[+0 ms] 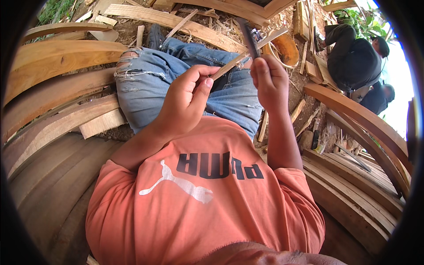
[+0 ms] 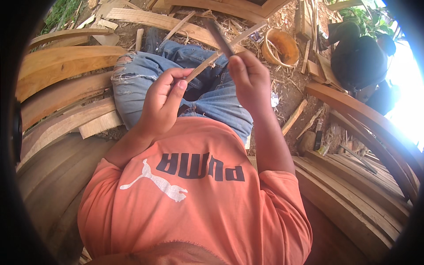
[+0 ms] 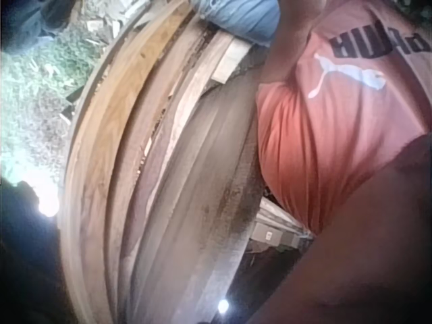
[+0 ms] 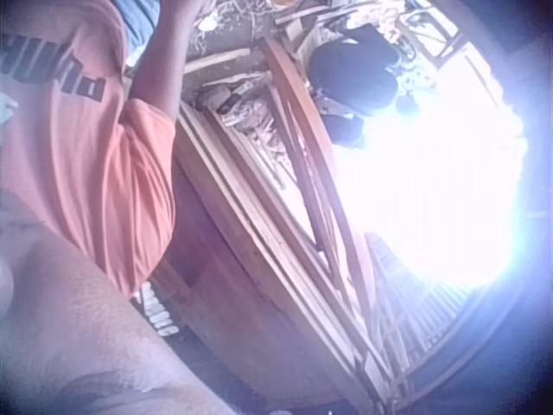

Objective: The person sits on the ground and uses a knife to shave and shape a thin wooden stick. They hold the stick in the left hand and repeatedly scrape the blade along its length, rotating the stick to work different sides.

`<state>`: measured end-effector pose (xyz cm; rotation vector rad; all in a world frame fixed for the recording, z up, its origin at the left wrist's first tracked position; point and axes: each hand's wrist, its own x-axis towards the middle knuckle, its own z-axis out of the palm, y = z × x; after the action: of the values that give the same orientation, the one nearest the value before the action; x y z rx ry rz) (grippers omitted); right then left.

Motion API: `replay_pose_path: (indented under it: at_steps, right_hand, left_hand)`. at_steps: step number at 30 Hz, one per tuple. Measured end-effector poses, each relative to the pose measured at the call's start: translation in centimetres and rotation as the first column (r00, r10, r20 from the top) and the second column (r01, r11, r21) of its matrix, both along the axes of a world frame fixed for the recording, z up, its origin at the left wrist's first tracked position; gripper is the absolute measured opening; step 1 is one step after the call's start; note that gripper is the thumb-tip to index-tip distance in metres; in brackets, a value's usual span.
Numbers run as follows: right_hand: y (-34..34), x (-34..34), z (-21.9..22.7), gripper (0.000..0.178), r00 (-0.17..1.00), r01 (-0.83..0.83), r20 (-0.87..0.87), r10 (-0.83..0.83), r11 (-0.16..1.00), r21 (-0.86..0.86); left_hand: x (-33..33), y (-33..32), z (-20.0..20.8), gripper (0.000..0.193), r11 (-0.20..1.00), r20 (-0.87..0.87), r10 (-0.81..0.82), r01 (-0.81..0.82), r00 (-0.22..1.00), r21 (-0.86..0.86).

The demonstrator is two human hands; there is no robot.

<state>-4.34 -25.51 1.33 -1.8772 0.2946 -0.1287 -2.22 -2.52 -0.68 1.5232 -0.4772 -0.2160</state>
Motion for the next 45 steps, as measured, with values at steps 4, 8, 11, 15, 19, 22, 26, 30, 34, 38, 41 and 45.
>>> replay_pose_path:
  at_steps: [4,8,11,15,19,22,26,30,34,38,41,45]
  right_hand:
    - [0.2,-0.1,-0.8,0.025,0.984,-0.176,-0.008,0.176,0.976,-0.130]
    - [0.5,-0.3,-0.6,0.025,0.995,-0.103,-0.005,0.103,0.989,-0.104]
    - [0.0,-0.2,-0.9,0.025,1.000,-0.012,0.027,0.012,1.000,0.003]
    - [1.2,-0.7,-0.5,0.024,0.993,-0.119,-0.007,0.119,0.982,-0.149]
    - [0.4,-0.4,-1.0,0.023,0.995,-0.077,0.052,0.088,0.979,-0.187]
    - [0.3,-0.3,-0.5,0.024,0.998,-0.040,0.033,0.046,0.988,-0.146]
    - [0.2,-0.2,-0.1,0.023,0.997,-0.067,0.016,0.070,0.986,-0.155]
    - [0.3,-0.1,-0.2,0.026,0.996,-0.083,0.011,0.085,0.992,-0.090]
    - [0.6,0.1,0.2,0.030,0.994,-0.081,0.048,0.094,0.972,-0.221]
    - [0.0,0.2,0.0,0.024,1.000,-0.022,0.013,0.022,1.000,-0.010]
    - [1.1,-0.2,0.0,0.025,0.982,-0.175,0.036,0.188,0.958,-0.226]
    - [0.6,0.4,-0.1,0.024,0.998,-0.031,0.055,0.036,0.995,-0.100]
  left_hand:
    - [0.0,0.2,0.1,0.023,1.000,-0.060,-0.017,0.017,0.998,0.012]
    - [0.1,-0.2,-0.7,0.023,1.000,0.031,0.020,-0.020,0.999,-0.015]
    - [-0.3,0.2,-0.4,0.023,1.000,-0.055,-0.003,0.002,0.999,-0.012]
    - [-0.2,0.1,-0.3,0.024,1.000,-0.048,-0.006,0.005,0.999,-0.025]
    - [-0.3,0.6,0.2,0.028,0.999,-0.190,-0.045,0.048,0.981,0.012]
    - [-0.3,0.7,0.3,0.028,0.997,-0.153,-0.057,0.063,0.987,0.034]
    - [-0.2,0.4,-0.2,0.027,0.999,-0.089,-0.032,0.033,0.995,0.006]
    - [-0.2,0.2,-0.4,0.024,1.000,-0.071,-0.016,0.014,0.997,-0.021]
    - [-0.1,0.0,-0.1,0.023,1.000,-0.017,0.000,0.000,1.000,0.007]
    - [0.1,0.2,-0.1,0.023,1.000,-0.024,-0.005,0.006,1.000,0.018]
    - [0.1,-0.1,0.0,0.023,1.000,-0.027,0.007,-0.007,1.000,0.002]
    - [0.2,0.1,0.0,0.023,1.000,-0.058,0.000,0.000,0.998,0.002]
